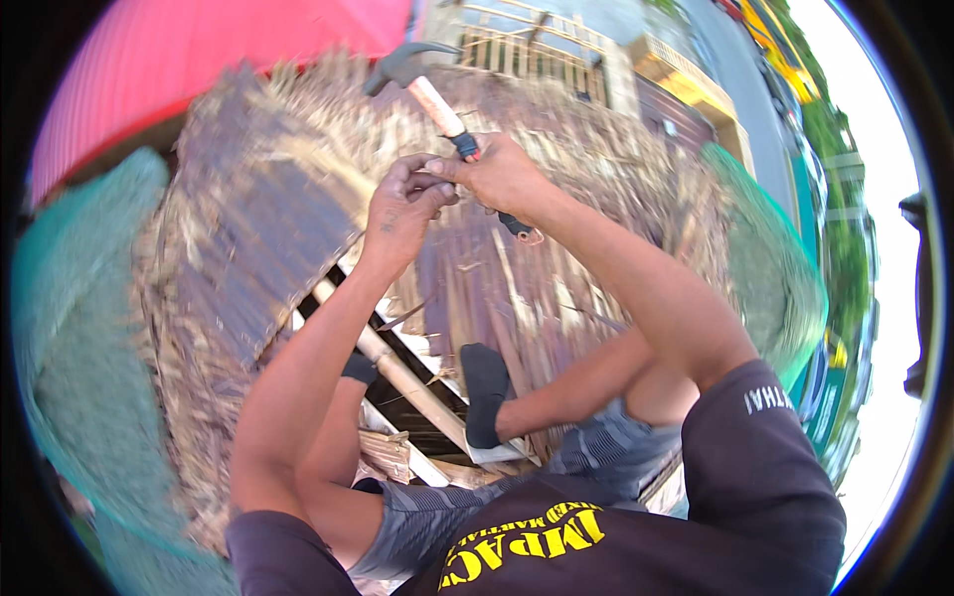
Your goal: The person hammers nails into thatch panels on a roof, repeatedly lifting and repositioning the panels to secure them to the underlying structure. The person uses a hammer and nails to fasten the thatch panels in place.
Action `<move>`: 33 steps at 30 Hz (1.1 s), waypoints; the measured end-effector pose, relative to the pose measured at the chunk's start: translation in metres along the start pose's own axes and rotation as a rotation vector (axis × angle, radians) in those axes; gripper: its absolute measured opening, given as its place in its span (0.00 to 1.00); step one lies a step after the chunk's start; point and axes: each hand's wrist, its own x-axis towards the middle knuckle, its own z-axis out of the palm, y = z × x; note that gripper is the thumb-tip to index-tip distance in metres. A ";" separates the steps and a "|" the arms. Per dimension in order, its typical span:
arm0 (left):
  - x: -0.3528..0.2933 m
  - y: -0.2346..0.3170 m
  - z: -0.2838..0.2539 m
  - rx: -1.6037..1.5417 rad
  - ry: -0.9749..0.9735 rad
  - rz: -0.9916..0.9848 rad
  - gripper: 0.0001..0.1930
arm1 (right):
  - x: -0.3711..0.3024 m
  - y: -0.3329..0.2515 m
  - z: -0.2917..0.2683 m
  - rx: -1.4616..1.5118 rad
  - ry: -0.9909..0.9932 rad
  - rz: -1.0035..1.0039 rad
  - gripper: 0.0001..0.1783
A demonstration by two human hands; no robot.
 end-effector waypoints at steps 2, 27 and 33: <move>-0.010 0.026 0.061 -0.017 -0.045 0.061 0.25 | -0.045 0.010 -0.055 -0.087 0.091 -0.011 0.20; -0.174 0.036 0.454 0.628 -1.219 0.234 0.08 | -0.580 0.467 -0.052 0.119 1.065 1.350 0.38; -0.187 0.034 0.456 0.632 -1.267 0.276 0.08 | -0.566 0.419 -0.096 -0.276 0.926 1.307 0.11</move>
